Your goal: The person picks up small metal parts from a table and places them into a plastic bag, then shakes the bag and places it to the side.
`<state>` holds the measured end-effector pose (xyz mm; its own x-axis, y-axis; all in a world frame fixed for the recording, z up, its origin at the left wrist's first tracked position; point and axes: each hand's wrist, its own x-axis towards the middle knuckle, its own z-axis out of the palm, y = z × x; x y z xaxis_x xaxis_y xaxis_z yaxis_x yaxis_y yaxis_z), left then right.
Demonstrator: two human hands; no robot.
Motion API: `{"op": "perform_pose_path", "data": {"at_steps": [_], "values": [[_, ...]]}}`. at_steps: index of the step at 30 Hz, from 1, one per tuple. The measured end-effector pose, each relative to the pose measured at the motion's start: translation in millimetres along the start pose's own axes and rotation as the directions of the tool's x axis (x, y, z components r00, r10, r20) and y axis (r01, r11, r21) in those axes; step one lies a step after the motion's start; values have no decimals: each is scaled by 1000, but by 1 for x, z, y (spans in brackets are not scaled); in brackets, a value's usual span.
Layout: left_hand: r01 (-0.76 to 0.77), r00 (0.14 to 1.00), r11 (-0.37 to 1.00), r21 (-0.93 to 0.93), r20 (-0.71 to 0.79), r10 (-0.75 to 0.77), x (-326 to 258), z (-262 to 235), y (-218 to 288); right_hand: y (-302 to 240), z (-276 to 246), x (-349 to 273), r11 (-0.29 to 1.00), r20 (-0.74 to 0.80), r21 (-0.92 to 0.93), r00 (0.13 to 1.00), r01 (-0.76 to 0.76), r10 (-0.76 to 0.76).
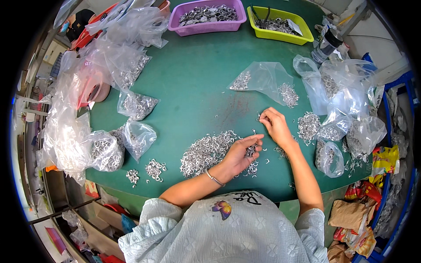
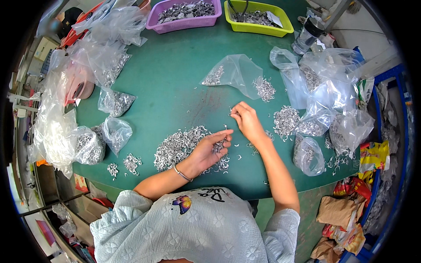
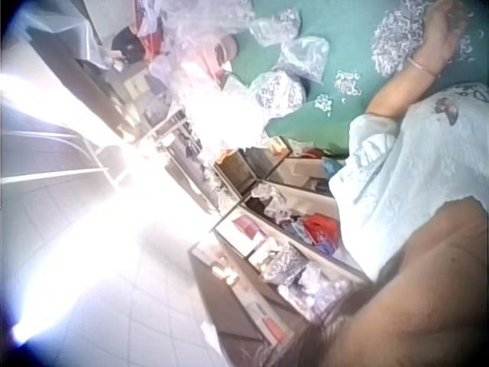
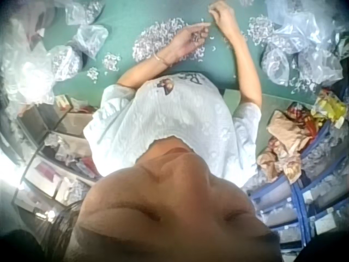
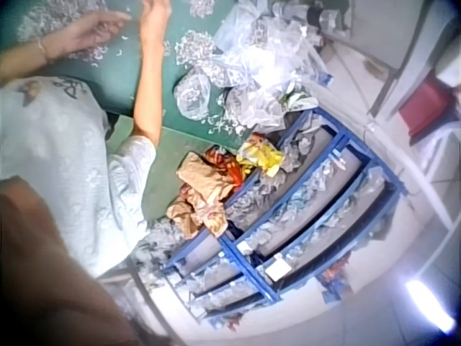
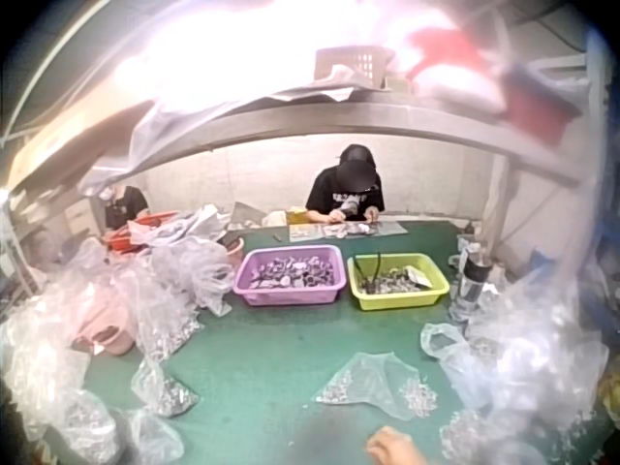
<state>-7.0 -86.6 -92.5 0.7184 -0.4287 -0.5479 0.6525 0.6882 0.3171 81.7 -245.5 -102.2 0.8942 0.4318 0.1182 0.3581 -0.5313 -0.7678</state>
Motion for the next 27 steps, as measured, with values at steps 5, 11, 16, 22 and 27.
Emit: {"op": "perform_pose_path", "data": {"at_steps": [5,11,16,22,27], "values": [[0,1000,1000,0,9,0,1,-2,-2,-5,-1,-3,993,-1,-74,996,91,-92],[-10,992,997,-83,-123,0,-4,12,4,-17,-12,-8,862,202,464,971,-207,124],[-25,998,998,-57,-60,22,3,1,-4,-29,-17,2,996,35,79,999,-29,27],[-14,1000,1000,28,16,14,2,-3,-10,1,9,8,974,-72,-216,994,64,-81],[-28,999,1000,7,28,28,0,-5,-6,-1,5,4,1000,-44,-18,999,0,0]]}}
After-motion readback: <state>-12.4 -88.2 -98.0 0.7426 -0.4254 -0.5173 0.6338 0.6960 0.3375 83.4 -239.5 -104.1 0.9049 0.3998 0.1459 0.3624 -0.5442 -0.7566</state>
